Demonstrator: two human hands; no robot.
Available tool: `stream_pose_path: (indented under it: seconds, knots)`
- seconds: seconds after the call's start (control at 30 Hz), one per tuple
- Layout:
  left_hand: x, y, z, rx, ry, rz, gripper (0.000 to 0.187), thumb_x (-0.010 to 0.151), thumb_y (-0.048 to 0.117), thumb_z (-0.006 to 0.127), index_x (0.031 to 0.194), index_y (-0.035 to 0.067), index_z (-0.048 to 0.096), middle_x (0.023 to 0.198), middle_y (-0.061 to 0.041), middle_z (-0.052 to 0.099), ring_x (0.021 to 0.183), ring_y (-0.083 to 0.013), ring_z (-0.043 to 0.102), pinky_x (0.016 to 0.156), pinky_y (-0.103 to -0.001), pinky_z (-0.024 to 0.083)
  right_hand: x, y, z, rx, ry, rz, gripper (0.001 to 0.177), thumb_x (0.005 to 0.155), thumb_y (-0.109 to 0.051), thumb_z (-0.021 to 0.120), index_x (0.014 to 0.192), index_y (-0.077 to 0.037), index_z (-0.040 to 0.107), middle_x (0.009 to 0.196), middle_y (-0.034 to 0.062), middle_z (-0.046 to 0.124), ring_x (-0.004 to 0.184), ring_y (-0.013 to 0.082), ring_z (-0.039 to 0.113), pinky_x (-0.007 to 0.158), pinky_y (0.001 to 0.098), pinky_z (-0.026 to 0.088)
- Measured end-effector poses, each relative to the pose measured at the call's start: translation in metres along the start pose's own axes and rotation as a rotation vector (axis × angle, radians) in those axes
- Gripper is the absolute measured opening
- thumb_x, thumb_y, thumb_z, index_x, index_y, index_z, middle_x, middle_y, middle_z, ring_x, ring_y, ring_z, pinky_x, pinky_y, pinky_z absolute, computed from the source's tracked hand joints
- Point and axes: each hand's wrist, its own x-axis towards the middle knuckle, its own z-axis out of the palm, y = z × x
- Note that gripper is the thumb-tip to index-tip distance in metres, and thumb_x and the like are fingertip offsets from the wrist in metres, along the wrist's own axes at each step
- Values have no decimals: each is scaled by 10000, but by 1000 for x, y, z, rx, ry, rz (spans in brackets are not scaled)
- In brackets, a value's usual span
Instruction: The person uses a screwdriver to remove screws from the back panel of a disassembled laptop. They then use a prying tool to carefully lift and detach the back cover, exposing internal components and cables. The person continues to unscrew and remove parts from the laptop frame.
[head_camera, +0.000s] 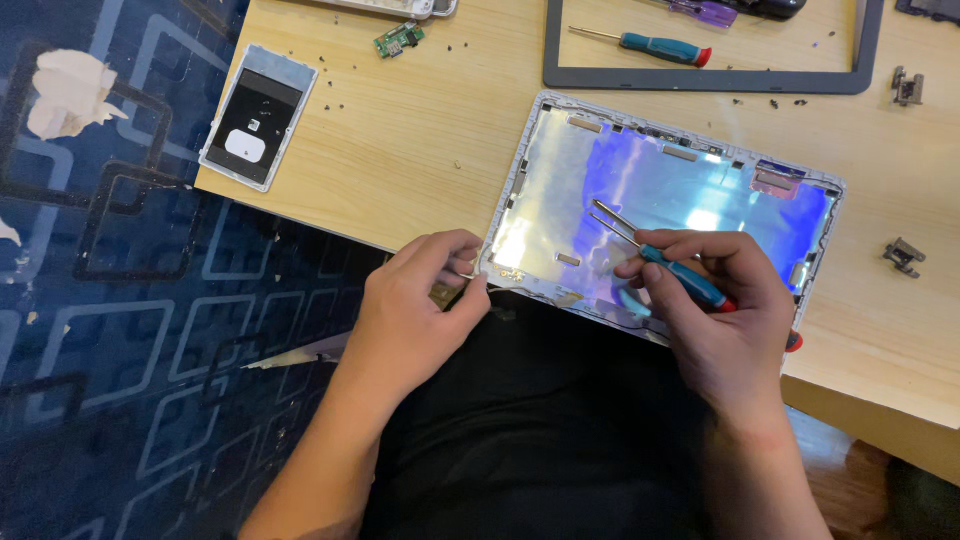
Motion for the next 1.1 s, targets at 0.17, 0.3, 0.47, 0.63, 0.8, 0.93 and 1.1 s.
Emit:
stream_pose_path:
  seconds: [0.17, 0.3, 0.47, 0.63, 0.8, 0.93, 1.1]
  knots:
    - [-19, -12, 11, 40, 0, -72, 331, 874, 260, 857, 1158, 157, 723, 963, 19, 658, 788, -118, 600, 735, -256, 541, -2, 3, 1, -60, -10, 24, 129, 1009, 51, 676, 1050, 7, 562, 1199, 249, 722, 933, 265, 788, 871, 305, 646]
    - [-25, -21, 20, -5, 27, -87, 279, 939, 153, 737, 1214, 160, 693, 961, 11, 773, 862, -113, 741, 752, -272, 577, -1, 5, 3, -86, -15, 2, 139, 1014, 59, 675, 1052, 6, 552, 1197, 259, 720, 922, 257, 780, 878, 310, 649]
    - [-29, -23, 21, 9, 70, -42, 284, 916, 138, 752, 1198, 172, 733, 932, 32, 749, 837, -96, 726, 758, -275, 586, -7, 6, 10, -107, -41, -88, 139, 1019, 90, 654, 1086, 19, 555, 1204, 271, 698, 954, 278, 784, 934, 332, 638]
    - [-26, -23, 20, 111, 143, 177, 285, 951, 52, 742, 1233, 87, 724, 936, -34, 717, 820, -162, 705, 813, -320, 575, -8, -7, 32, -194, -153, -197, 90, 994, 64, 660, 1069, 18, 641, 1155, 164, 757, 975, 216, 798, 952, 313, 633]
    - [-18, -17, 20, 163, 192, 247, 336, 868, -18, 762, 1193, 65, 768, 822, -98, 725, 728, -240, 723, 656, -349, 598, 0, 14, 48, -264, -170, -266, 163, 888, -73, 837, 1034, -59, 765, 1030, 116, 830, 933, 287, 822, 829, 362, 637]
    - [-16, -19, 22, 155, 180, 249, 346, 869, -18, 747, 1209, 46, 751, 816, -109, 711, 739, -254, 717, 656, -354, 591, 4, 9, 48, -295, -220, -235, 159, 910, -76, 806, 1061, -63, 757, 1045, 109, 829, 965, 316, 809, 826, 379, 625]
    - [-14, -8, 22, 310, 103, 224, 372, 905, -25, 680, 1277, -11, 687, 795, -145, 653, 760, -317, 697, 685, -395, 572, 4, 9, 46, -249, -228, -200, 156, 915, -57, 790, 1069, -47, 768, 1032, 126, 828, 974, 325, 812, 822, 389, 624]
